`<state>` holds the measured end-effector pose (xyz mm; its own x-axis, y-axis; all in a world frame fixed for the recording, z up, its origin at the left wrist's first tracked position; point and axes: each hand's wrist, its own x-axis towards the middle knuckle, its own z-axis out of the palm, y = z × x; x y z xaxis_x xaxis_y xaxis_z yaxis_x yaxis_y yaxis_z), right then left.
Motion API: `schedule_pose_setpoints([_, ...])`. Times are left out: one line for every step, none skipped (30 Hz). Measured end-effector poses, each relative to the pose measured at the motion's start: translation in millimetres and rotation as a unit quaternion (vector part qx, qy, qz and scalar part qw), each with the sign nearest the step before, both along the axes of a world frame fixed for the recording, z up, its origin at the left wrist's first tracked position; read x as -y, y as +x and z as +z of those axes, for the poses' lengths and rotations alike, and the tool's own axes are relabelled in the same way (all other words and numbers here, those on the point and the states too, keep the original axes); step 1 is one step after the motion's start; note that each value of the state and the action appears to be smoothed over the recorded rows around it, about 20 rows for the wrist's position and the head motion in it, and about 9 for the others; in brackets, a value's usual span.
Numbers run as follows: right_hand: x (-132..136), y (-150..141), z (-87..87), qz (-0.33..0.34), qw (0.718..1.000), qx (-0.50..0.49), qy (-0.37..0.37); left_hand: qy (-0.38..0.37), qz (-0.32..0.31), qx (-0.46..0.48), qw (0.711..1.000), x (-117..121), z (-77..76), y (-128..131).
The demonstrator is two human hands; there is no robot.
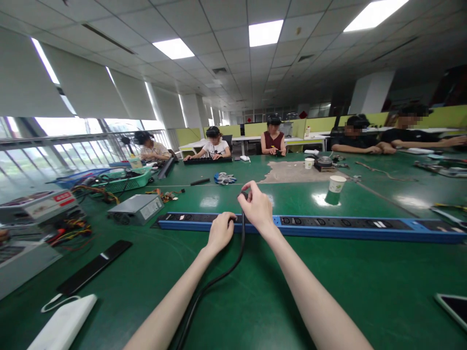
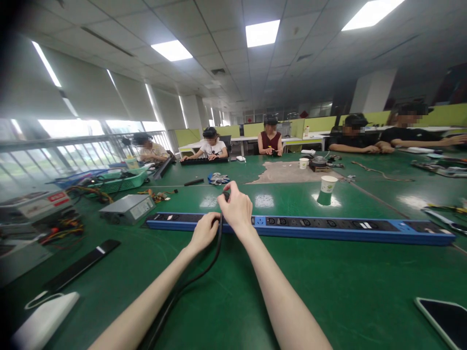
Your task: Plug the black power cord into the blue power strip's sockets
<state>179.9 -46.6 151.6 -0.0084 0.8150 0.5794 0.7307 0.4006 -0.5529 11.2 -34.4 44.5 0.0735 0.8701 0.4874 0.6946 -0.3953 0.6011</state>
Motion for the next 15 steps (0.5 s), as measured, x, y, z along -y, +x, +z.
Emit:
schedule_pose_setpoints([0.9,7.1,6.2,0.002,1.0,-0.011,0.0,-0.024,-0.02,0.031,0.999,2.3,8.7,5.8])
schedule_pose_setpoints([0.7,15.7,11.5,-0.002,1.0,-0.02,-0.002,-0.044,-0.048,0.054,0.996,6.3,18.3,13.4])
schedule_pose_setpoints([-1.0,25.6,15.6,-0.01,1.0,-0.027,-0.006,-0.064,-0.088,0.073,0.991,12.4,28.4,22.7])
schedule_pose_setpoints([-4.0,36.8,18.4,-0.02,0.999,-0.031,-0.012,-0.11,-0.171,0.124,0.971,20.6,38.4,33.2])
schedule_pose_setpoints([-8.2,48.9,19.8,-0.03,0.999,-0.033,-0.022,-0.17,-0.263,0.17,0.935,30.6,47.7,44.4])
schedule_pose_setpoints([-13.5,61.8,19.8,-0.039,0.998,-0.032,-0.034,-0.219,-0.332,0.197,0.896,42.0,55.7,55.6])
schedule_pose_setpoints([-19.4,75.1,18.5,-0.048,0.997,-0.031,-0.046,-0.253,-0.377,0.204,0.868,53.9,62.0,66.3])
schedule_pose_setpoints([-25.5,88.3,16.1,-0.06,0.996,-0.03,-0.059,-0.274,-0.4,0.193,0.853,65.6,66.3,75.9])
schedule_pose_setpoints([-31.3,101.0,13.0,-0.069,0.995,-0.027,-0.07,-0.281,-0.411,0.166,0.851,76.3,68.8,84.2])
schedule_pose_setpoints([-36.4,112.8,9.5,-0.074,0.994,-0.022,-0.078,-0.282,-0.413,0.124,0.857,85.5,69.6,90.8])
schedule_pose_setpoints([-40.5,123.3,5.8,-0.072,0.994,-0.014,-0.085,-0.274,-0.407,0.074,0.868,92.9,69.0,95.8])
schedule_pose_setpoints([-43.5,132.2,2.4,-0.066,0.994,-0.002,-0.09,-0.26,-0.398,0.022,0.879,98.2,67.3,99.3])
schedule_pose_setpoints([-45.4,139.3,-0.7,-0.055,0.994,0.014,-0.094,-0.245,-0.389,-0.028,0.888,101.6,65.2,101.4])
schedule_pose_setpoints([-46.4,144.5,-3.3,-0.04,0.994,0.032,-0.097,-0.232,-0.38,-0.072,0.892,103.4,62.7,102.4])
schedule_pose_setpoints([-46.7,147.9,-5.6,-0.021,0.993,0.052,-0.101,-0.223,-0.374,-0.109,0.893,103.8,60.3,102.6])
